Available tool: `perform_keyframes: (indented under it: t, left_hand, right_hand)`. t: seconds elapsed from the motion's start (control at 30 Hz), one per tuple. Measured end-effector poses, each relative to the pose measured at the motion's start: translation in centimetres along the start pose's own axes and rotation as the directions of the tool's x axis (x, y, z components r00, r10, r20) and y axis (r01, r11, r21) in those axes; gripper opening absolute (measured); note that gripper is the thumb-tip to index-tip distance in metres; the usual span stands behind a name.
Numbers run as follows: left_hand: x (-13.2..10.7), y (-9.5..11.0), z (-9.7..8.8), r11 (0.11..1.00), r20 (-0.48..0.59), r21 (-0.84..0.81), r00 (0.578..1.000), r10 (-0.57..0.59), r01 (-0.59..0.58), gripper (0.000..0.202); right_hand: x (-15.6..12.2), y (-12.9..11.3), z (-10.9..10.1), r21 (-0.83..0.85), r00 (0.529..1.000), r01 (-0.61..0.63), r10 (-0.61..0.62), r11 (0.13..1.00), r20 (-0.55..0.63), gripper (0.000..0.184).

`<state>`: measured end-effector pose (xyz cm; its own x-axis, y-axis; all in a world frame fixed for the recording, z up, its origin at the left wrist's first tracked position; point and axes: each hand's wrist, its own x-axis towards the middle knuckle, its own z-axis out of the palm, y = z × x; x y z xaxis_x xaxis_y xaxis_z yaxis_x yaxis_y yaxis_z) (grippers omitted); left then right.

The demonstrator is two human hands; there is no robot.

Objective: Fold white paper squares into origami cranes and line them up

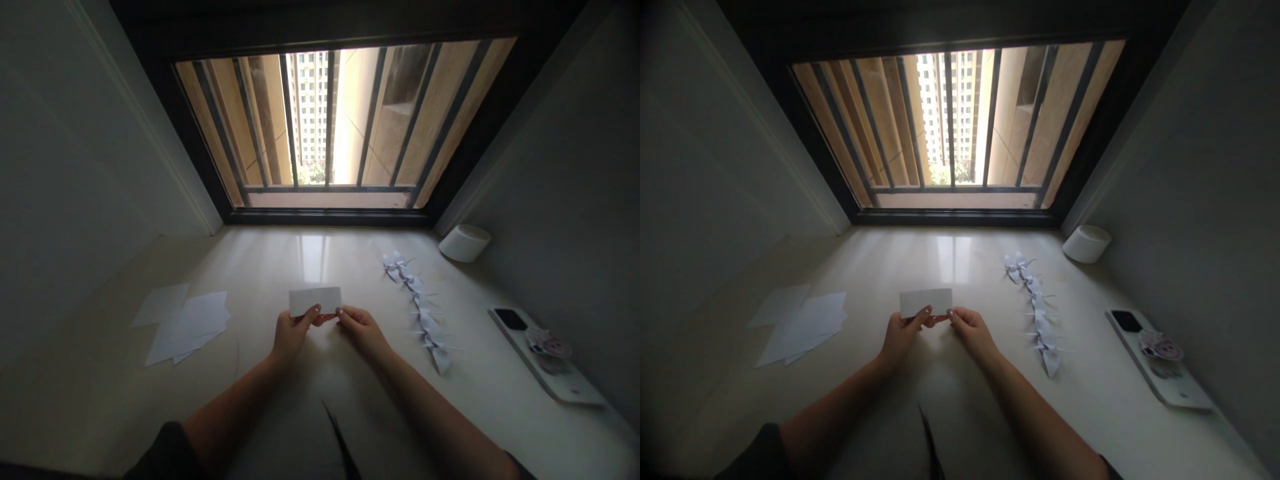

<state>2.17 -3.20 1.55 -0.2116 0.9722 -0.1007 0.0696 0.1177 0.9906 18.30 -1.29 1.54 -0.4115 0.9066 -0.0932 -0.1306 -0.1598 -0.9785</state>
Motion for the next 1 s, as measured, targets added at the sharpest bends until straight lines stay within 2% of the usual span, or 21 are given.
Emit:
perform_keyframes:
  t: [0.1,0.23,0.37,0.47,0.63,1.0]
  left_hand:
    - [-0.1,0.1,0.0,1.0,0.015,0.01,1.0,0.023,-0.023,0.034]
    - [-0.3,0.5,0.0,1.0,0.072,0.011,0.997,0.013,-0.014,0.035]
    - [-0.2,0.6,-0.1,1.0,0.107,0.022,0.994,-0.002,0.0,0.037]
    - [0.1,0.2,-0.1,0.999,0.073,0.038,0.997,0.02,-0.023,0.037]
    - [0.5,-0.3,-0.1,0.999,0.106,0.034,0.994,0.036,-0.04,0.04]
    - [0.7,-0.1,-0.6,0.998,0.335,-0.057,0.942,0.017,0.002,0.062]
  right_hand:
    - [0.0,0.2,0.6,-0.061,0.995,0.033,-0.039,0.998,-0.091,0.041]
    - [0.0,0.7,1.2,-0.157,0.966,0.068,-0.104,0.985,-0.236,0.036]
    - [0.2,1.3,1.2,-0.146,0.962,0.077,-0.112,0.986,-0.25,0.037]
    - [0.4,1.5,1.0,-0.176,0.939,0.06,-0.115,0.982,-0.324,0.039]
    - [0.5,1.4,0.7,-0.168,0.935,0.095,-0.146,0.981,-0.322,0.037]
    - [1.2,1.8,0.0,-0.021,0.926,0.127,-0.126,0.992,-0.355,0.036]
